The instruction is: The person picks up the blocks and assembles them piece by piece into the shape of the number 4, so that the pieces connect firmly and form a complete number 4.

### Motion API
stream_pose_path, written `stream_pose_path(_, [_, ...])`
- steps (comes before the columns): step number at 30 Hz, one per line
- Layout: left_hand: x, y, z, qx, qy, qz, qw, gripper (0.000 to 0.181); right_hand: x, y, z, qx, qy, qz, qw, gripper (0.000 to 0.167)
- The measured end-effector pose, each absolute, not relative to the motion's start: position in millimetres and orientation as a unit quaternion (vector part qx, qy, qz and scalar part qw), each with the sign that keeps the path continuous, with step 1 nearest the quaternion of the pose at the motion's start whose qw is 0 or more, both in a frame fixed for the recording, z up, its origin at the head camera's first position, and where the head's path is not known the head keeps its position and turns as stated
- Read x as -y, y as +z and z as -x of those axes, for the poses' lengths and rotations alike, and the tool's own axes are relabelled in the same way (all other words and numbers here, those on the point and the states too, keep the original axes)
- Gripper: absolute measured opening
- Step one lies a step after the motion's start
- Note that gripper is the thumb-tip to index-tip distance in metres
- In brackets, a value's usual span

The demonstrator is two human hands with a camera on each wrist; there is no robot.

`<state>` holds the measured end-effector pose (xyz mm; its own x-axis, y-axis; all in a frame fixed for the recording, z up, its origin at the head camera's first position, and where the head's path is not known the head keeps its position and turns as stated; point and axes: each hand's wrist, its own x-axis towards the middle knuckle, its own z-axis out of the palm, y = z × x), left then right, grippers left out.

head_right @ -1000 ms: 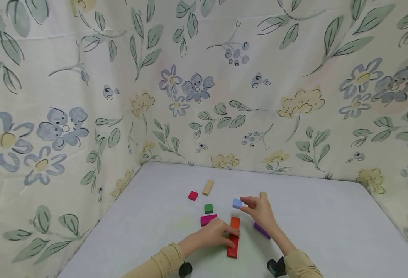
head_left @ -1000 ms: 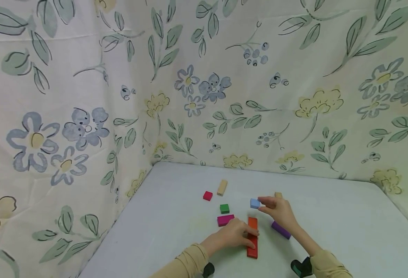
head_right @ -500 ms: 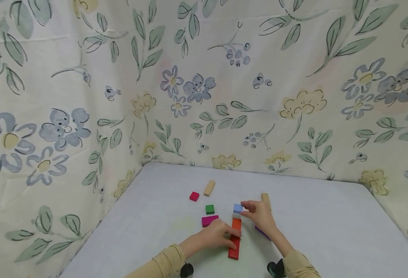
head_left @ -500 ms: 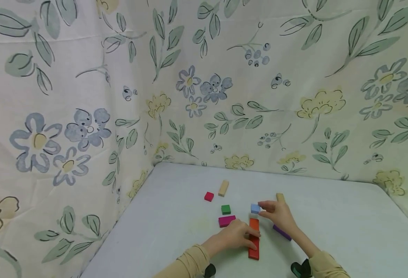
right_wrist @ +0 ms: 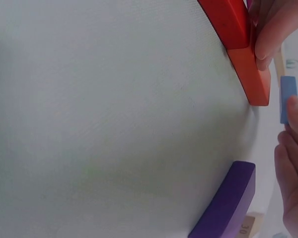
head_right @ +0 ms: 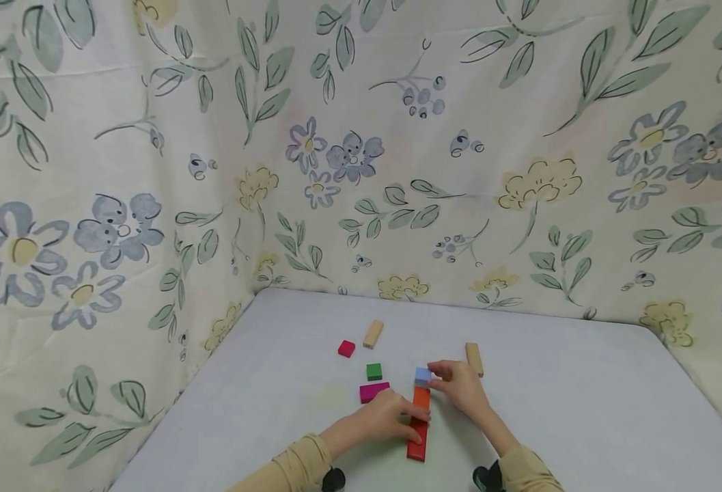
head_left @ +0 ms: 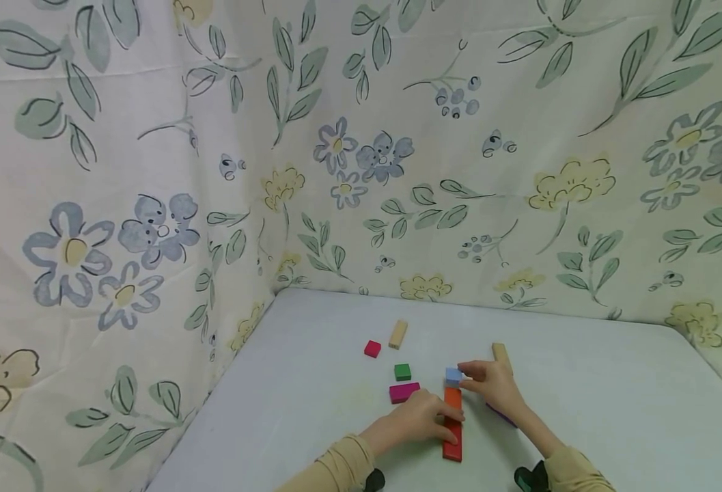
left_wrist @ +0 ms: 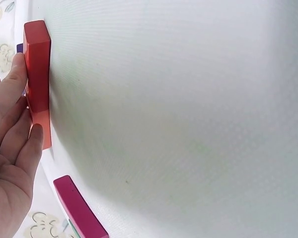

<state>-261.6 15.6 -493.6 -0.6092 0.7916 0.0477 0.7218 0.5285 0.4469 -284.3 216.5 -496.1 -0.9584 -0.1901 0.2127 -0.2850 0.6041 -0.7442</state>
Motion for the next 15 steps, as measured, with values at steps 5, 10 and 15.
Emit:
stream_pose_path(5, [-16.1, -493.9, 261.5, -0.872, 0.219, -0.43, 0.085, 0.033, -215.1, -498.9, 283.5, 0.898, 0.42, -0.123, 0.049, 0.028])
stream_pose_path(10, [-16.4, -492.9, 261.5, -0.874, 0.219, -0.424, 0.094, 0.034, -213.9, -500.6, 283.8, 0.904, 0.41, -0.113, 0.045, 0.028])
stream_pose_path(15, [-16.4, -493.0, 261.0, -0.876, 0.216, -0.42, 0.098, 0.034, -212.3, -501.8, 282.8, 0.909, 0.4, -0.105, 0.05, 0.026])
